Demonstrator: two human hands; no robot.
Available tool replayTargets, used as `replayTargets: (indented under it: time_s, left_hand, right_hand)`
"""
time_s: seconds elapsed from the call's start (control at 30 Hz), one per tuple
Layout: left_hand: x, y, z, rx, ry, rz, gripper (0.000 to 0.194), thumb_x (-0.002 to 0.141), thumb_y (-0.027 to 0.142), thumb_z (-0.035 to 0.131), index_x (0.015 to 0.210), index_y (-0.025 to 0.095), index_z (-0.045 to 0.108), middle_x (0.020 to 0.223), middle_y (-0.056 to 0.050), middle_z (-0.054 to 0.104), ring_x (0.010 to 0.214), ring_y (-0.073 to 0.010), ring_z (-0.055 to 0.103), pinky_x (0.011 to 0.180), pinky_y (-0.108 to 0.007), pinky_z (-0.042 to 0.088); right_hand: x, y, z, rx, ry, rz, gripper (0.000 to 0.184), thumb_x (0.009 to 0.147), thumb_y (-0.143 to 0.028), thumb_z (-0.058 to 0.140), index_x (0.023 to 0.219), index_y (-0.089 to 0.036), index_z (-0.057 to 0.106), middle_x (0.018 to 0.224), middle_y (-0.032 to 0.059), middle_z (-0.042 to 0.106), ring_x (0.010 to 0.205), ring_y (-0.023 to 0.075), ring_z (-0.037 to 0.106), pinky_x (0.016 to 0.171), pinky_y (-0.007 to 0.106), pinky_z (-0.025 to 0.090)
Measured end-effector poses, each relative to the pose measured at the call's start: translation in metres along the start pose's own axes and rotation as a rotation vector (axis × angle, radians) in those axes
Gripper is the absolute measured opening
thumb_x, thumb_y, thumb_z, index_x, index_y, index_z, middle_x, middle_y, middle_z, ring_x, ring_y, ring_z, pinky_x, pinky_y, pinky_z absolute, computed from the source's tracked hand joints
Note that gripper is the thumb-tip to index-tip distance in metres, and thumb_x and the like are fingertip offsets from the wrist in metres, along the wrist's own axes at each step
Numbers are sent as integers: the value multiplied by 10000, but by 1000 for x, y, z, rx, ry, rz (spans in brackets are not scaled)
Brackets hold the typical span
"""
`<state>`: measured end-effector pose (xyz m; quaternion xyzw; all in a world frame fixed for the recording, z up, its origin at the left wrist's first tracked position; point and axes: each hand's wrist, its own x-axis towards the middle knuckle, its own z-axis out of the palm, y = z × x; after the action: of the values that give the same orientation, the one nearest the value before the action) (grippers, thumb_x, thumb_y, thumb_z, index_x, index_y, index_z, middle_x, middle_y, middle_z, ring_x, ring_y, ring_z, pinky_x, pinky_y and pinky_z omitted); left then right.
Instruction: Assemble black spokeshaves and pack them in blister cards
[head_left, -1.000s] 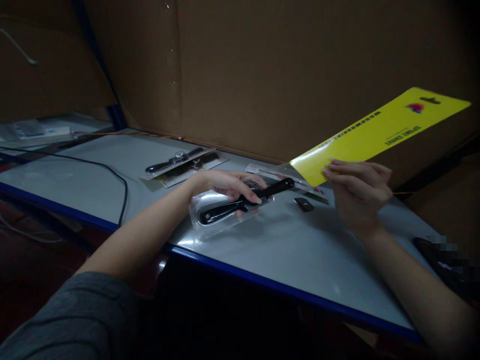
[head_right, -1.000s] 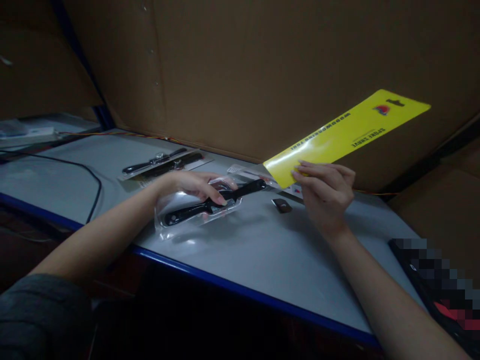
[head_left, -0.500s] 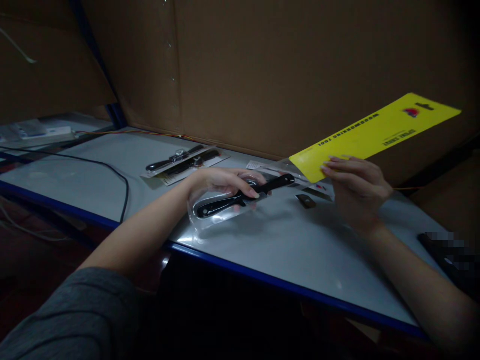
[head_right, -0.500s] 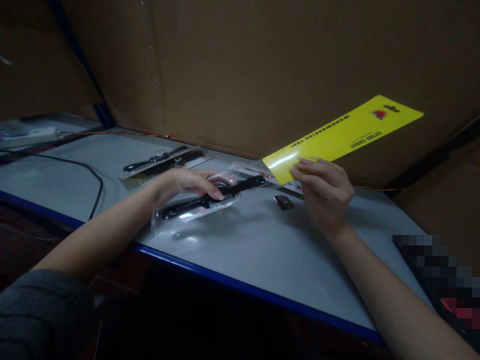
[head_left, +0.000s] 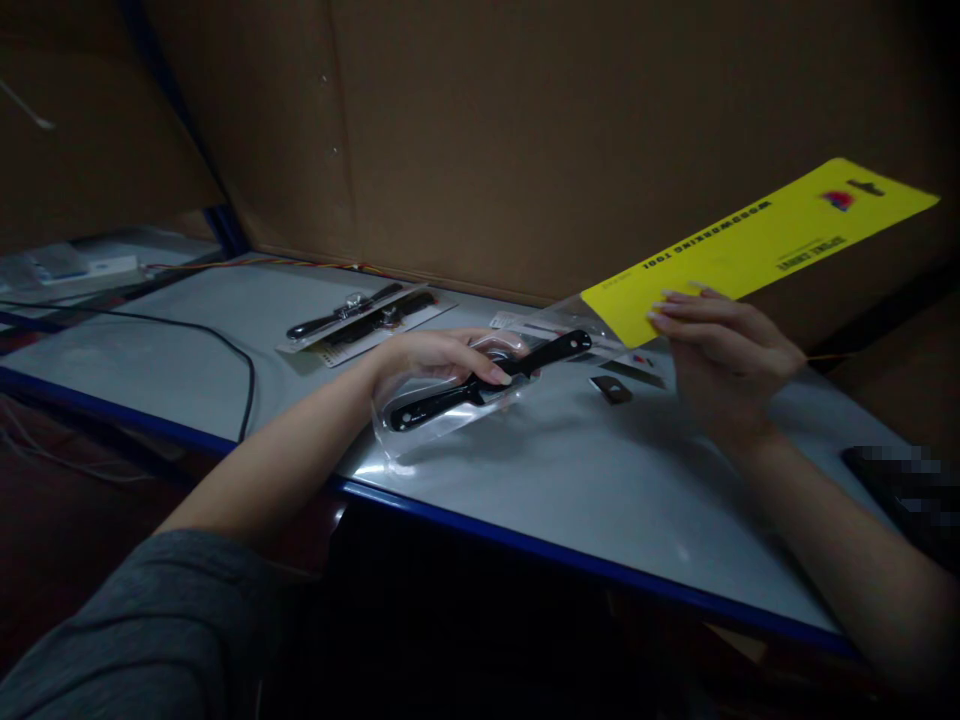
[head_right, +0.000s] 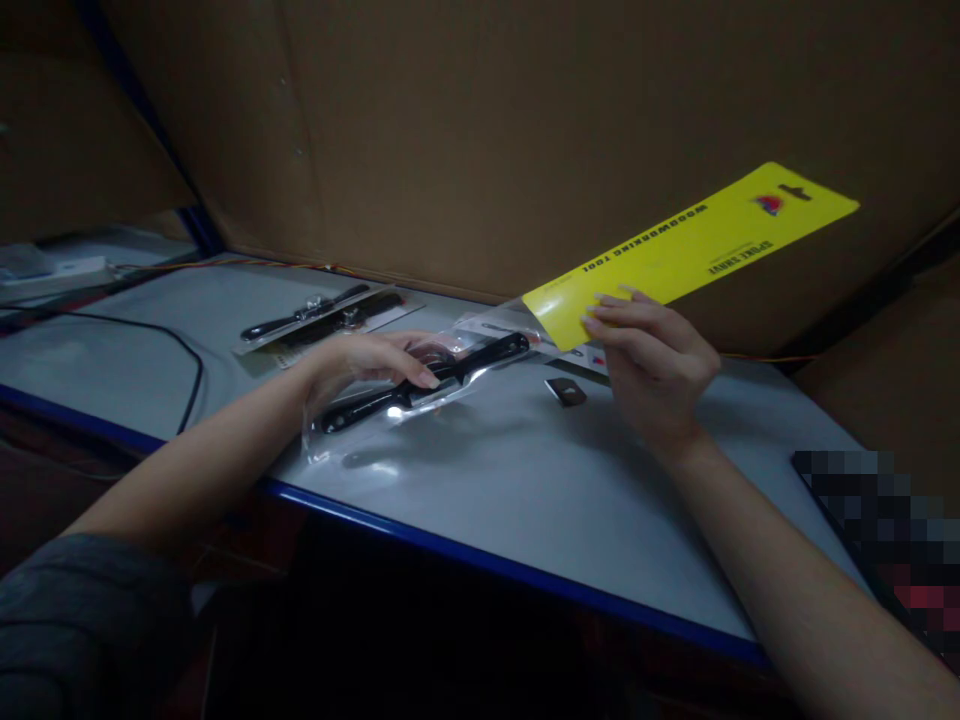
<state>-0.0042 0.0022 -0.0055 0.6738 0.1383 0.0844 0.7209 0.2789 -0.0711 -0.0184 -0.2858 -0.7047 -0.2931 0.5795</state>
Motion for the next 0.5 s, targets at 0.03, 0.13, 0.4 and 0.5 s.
replayTargets:
  time_s: [0.03,0.13,0.4,0.5]
  left_hand:
    - [-1,0,1,-21,10,-9,480,619,199,736,1080,204,601,973,-13,652,757,-125,645,648,-209,522]
    - [-2,-2,4,-80,42,-38,533,622,206,731,1129,243,567,1059,-17,627,742,-140,651,658,-272,539]
    - [1,-2,9,-60,119,-110,582,594,198,756,1146,221,574,1014,-45,646,762,-161,652,717,-317,531]
    - [0,0,14,-84,105,-146,567,606,236,762,1140,210,574,981,-55,653,747,-181,657,704,-349,537]
  right_hand:
    - [0,-1,0,8,6,0,306,712,-8,652,882,-254,716,915,8,706,853,180,666,872,425,531]
    - [-2,-6,1,44,-31,-26,339,698,24,645,914,-229,711,955,33,702,865,194,666,843,420,549]
    - [-11,-13,3,39,-215,-3,493,743,14,585,1151,-263,588,1023,24,693,923,184,663,826,349,555]
    - [-12,-18,3,82,-316,0,522,753,21,543,1190,-264,547,1051,12,685,961,185,651,845,351,546]
